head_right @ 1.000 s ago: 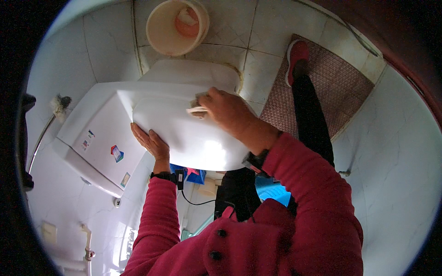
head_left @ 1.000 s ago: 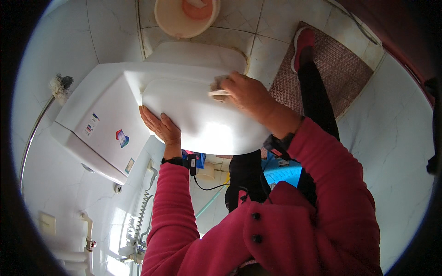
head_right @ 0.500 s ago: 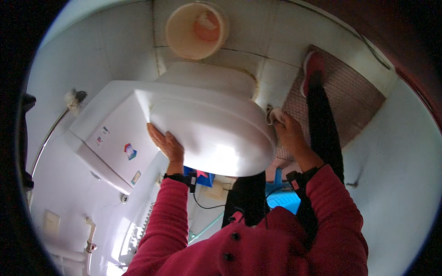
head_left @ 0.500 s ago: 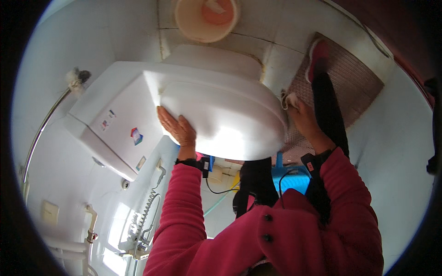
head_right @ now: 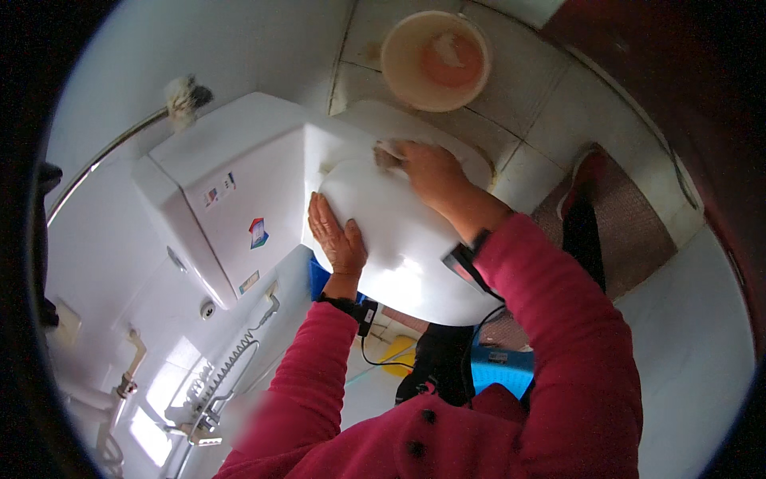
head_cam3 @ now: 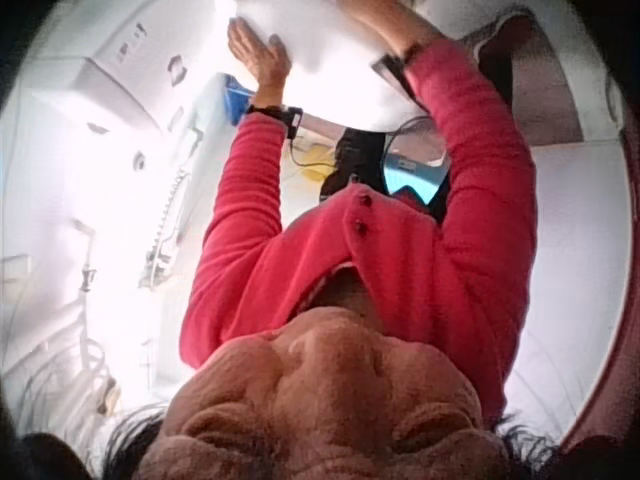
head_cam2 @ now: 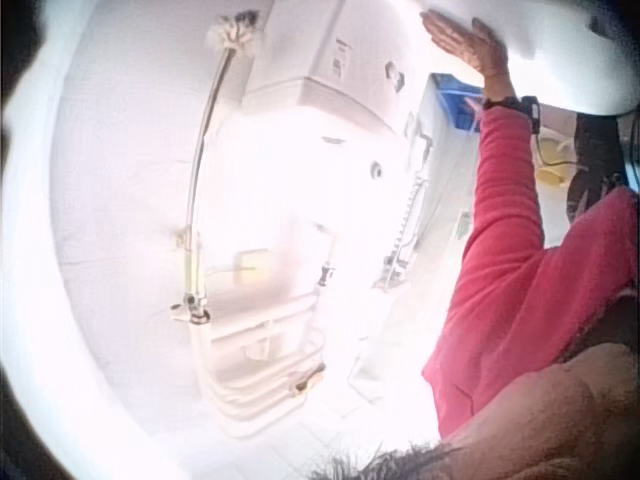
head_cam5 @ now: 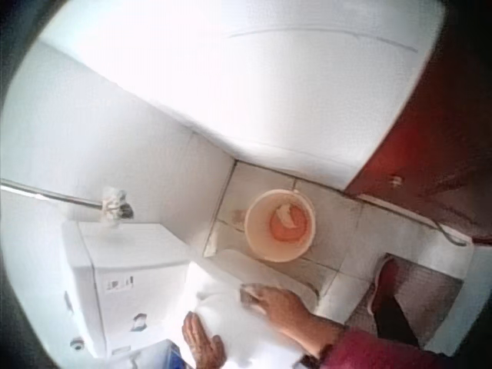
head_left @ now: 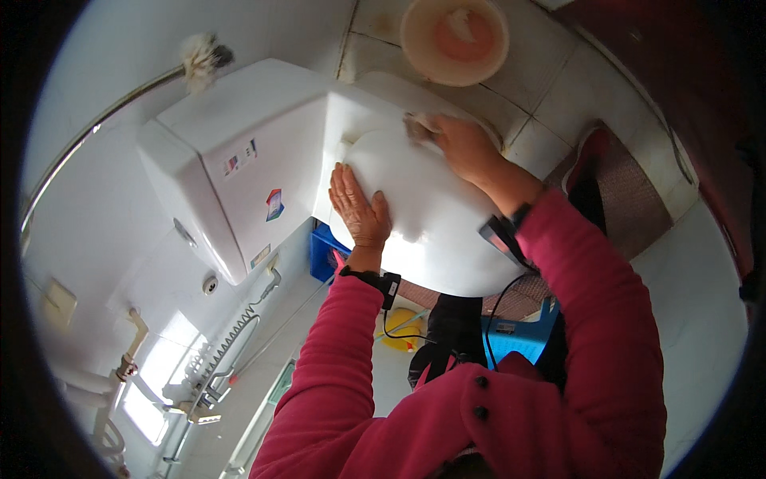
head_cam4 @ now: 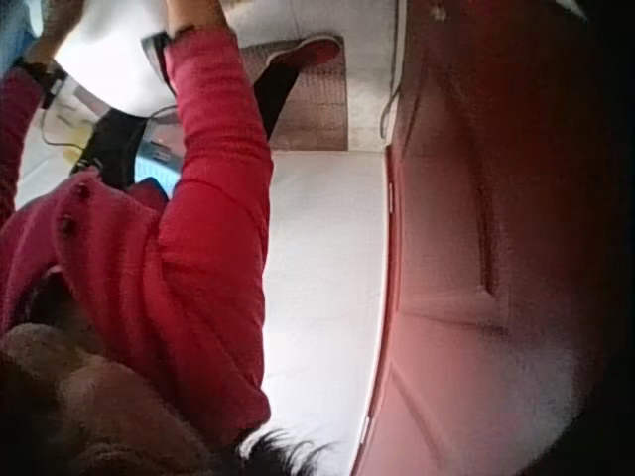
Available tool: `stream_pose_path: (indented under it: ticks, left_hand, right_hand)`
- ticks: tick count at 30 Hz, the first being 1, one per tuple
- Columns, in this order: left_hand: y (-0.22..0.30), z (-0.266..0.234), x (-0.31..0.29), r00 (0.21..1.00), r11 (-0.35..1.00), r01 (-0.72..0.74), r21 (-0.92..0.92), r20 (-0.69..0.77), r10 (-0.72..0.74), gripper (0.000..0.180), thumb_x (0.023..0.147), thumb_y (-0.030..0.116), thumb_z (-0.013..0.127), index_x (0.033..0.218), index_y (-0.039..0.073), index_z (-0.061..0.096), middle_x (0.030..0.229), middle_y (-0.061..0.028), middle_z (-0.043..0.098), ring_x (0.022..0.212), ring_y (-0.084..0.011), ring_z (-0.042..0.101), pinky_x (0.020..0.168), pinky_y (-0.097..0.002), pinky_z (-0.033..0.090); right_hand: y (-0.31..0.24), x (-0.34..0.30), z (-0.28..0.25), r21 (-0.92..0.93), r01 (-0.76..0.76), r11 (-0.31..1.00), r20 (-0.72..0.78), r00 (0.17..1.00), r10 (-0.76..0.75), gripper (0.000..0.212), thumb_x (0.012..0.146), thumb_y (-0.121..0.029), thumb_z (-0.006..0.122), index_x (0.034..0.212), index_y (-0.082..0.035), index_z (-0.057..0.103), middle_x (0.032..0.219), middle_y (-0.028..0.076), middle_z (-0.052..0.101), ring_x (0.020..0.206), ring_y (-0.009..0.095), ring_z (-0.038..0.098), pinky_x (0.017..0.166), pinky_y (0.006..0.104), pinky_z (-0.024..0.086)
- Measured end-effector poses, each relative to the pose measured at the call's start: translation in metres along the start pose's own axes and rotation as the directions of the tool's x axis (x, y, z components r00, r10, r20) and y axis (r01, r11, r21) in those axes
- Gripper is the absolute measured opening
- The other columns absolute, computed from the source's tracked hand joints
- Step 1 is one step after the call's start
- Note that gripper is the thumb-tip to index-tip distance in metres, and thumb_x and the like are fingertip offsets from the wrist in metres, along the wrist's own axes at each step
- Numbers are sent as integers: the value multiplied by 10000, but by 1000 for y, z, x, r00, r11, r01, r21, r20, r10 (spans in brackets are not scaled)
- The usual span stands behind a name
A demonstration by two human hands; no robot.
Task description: The person wipes the toilet tank and surrounding wall tiles with a cloth, then cleans a wall-mounted heated towel rack. The person uses a cloth to wipe surfaces in a bathroom setting.
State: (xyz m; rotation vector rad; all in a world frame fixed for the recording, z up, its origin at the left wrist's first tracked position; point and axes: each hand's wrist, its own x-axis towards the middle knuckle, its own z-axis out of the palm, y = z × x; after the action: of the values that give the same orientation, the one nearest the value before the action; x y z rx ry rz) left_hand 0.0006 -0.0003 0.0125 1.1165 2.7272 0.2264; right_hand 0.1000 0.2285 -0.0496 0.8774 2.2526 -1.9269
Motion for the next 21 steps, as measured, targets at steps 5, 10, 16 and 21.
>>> stream_pose_path:
  ticks: [5,10,16,21]
  left_hand:
    - [-1,-1,-1,999,999,44,-17,22,-44,766,848,303,576,1509,42,291,1561,-202,294,1454,-395,246,1178,-570,128]
    - [2,-4,-2,992,993,113,-21,64,-111,802,825,289,640,1516,76,292,1573,-153,298,1460,-363,254,1191,-546,119]
    - [2,-6,-3,990,990,122,-67,84,-116,797,827,243,634,1519,63,282,1569,-164,301,1465,-371,239,1196,-537,109]
    - [1,-7,-4,990,983,134,-122,57,-128,804,819,267,656,1518,91,300,1572,-134,309,1458,-355,259,1194,-540,126]
  right_hand:
    - [-69,80,50,-16,342,940,-126,932,-341,291,892,-52,567,1169,-100,641,1104,160,666,1029,371,624,872,445,517]
    - [-106,97,57,-375,316,872,3,940,-340,272,884,-102,594,1126,-183,687,1107,86,654,1049,290,639,867,401,544]
    - [-105,102,84,-548,600,583,431,800,-417,160,833,-103,635,945,-155,736,1018,58,651,1006,255,653,814,382,545]
    - [-93,114,78,-596,538,595,395,843,-366,170,843,-92,608,934,-113,750,996,131,695,976,312,679,831,427,540]
